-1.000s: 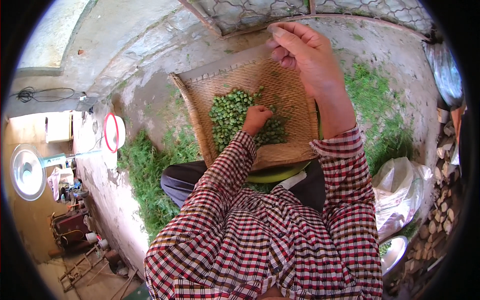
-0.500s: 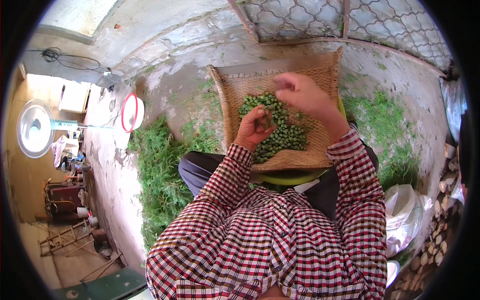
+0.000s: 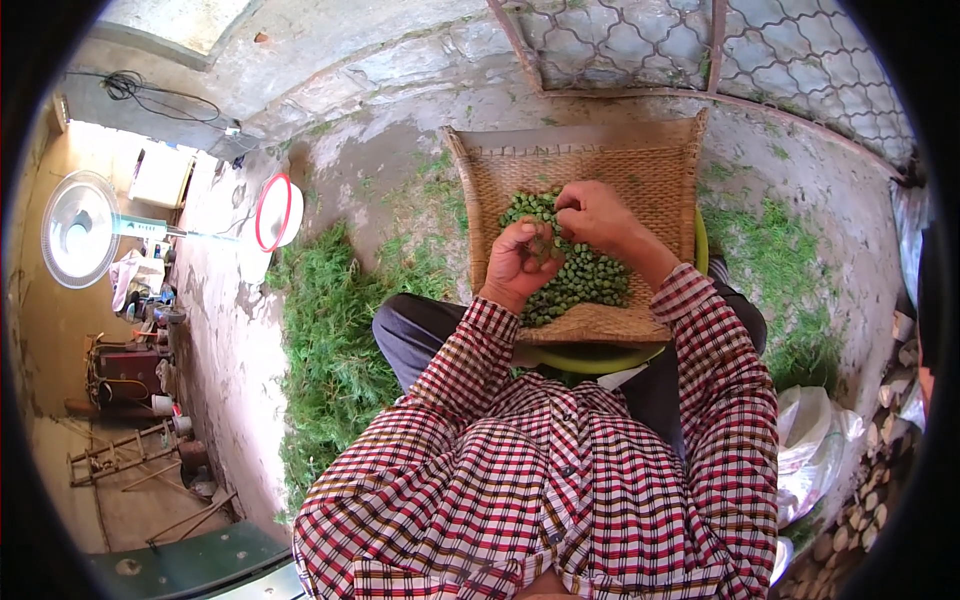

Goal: The person sorts through a pile of green berries in a woven tray by hand, removing small stems and debris. They occasionally lift the tray to shake the berries and then resume picking through them.

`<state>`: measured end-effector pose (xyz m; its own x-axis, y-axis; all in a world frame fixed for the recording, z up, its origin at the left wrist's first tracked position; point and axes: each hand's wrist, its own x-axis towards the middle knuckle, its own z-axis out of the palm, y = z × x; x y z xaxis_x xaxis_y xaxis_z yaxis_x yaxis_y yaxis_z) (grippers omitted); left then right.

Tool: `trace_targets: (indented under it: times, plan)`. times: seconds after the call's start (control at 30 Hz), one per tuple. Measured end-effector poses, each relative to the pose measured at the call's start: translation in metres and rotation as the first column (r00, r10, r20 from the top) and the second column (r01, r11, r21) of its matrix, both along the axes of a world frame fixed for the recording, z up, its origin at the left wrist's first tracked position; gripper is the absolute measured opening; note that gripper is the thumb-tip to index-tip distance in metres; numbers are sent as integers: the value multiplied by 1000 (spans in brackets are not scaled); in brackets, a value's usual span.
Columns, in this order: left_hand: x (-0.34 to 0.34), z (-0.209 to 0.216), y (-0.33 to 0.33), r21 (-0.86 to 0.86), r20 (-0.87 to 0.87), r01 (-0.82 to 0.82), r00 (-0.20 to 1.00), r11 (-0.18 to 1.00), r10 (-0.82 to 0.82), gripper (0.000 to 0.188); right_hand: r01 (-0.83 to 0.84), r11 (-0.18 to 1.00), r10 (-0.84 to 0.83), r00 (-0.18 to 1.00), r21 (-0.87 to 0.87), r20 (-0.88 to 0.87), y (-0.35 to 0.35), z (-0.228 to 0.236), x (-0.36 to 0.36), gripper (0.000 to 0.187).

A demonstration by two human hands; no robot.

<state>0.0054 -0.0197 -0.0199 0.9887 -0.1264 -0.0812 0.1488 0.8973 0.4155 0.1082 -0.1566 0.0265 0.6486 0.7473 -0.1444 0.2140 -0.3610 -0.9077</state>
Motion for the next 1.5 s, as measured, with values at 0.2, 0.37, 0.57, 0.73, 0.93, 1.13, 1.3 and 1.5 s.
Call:
trace_targets:
  times: [0.2, 0.37, 0.57, 0.73, 0.93, 1.13, 1.3, 1.5]
  plan:
    - [3, -3, 4, -25, -82, -136, 988, 990, 134, 12, -23, 979, 104, 912, 203, -397, -4, 12, -10, 30]
    - [3, -11, -1, -31, -131, -137, 983, 990, 132, 13, -141, 985, 161, 964, 103, -213, 1, 1, -5, 30]
    - [2, -12, -4, -52, -100, -136, 986, 989, 130, 14, -140, 990, 140, 981, 7, -138, 2, 0, -4, 23]
    - [-1, -18, -6, -48, -170, -188, 969, 981, 177, 17, -114, 991, 115, 993, -66, 12, 3, -2, -8, 18]
    - [-7, -19, -4, -108, -179, -183, 971, 977, 162, 16, -132, 990, 135, 985, -40, 106, 2, 1, -18, 27]
    - [-16, -25, -3, -57, -88, -88, 993, 995, 83, 14, -51, 998, 38, 957, 36, 287, -1, 1, -10, 18]
    - [-24, -20, -6, 21, -163, -66, 984, 998, 68, 20, -163, 986, 150, 943, 21, 296, 1, -4, -12, 17]
    - [-25, -14, -13, 125, -361, -86, 924, 988, 126, 21, -165, 986, 152, 951, 27, 268, 0, -2, -15, 17]
